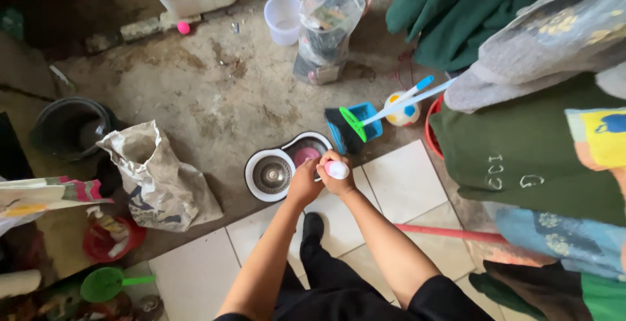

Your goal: The recorder prepares a spin mop in a bucket with cleaning solution and proceeds to mop a tiled floor.

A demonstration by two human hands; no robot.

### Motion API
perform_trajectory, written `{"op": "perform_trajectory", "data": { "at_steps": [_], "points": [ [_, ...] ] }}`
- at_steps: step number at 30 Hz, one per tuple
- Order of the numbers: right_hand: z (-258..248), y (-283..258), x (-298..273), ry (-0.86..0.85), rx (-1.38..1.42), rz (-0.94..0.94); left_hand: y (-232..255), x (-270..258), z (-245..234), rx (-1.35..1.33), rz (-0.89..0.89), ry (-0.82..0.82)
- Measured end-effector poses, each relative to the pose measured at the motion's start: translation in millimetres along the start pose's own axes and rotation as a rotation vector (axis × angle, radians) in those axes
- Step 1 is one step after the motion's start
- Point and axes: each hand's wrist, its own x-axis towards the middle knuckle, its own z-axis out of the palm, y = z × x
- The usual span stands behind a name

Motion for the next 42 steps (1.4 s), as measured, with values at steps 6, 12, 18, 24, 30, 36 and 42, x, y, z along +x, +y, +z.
{"op": "perform_trajectory", "data": {
  "at_steps": [6, 12, 18, 24, 30, 36, 42],
  "points": [
    [-67, -161, 58, -0.005, 0.213, -0.212, 150, 33, -85, -0.325, 0.248, -0.080],
    [-73, -173, 58, -0.036, 0.286, -0.236, 141, 52, -68, -0.008, 0.201, -0.149],
    [-61, -157, 63, -0.015, 0.201, -0.259, 106, 56, -45, -0.046, 0.340, 0.034],
    [-52, -119, 58, 0.015, 0.084, -0.278, 47, 58, -10, 0.014, 0.393, -0.043],
    [-40, -75, 38, 0.021, 0.200, -0.245, 32, 53, 9, 0.011, 0.234, -0.183],
    [-22, -40, 4, 0.007, 0.122, -0.204, -9, 25, 40, 0.179, 0.141, -0.125],
    [-21, -31, -26, -0.179, 0.031, -0.061, 5, -4, 19, 0.207, 0.011, -0.145]
  ]
}}
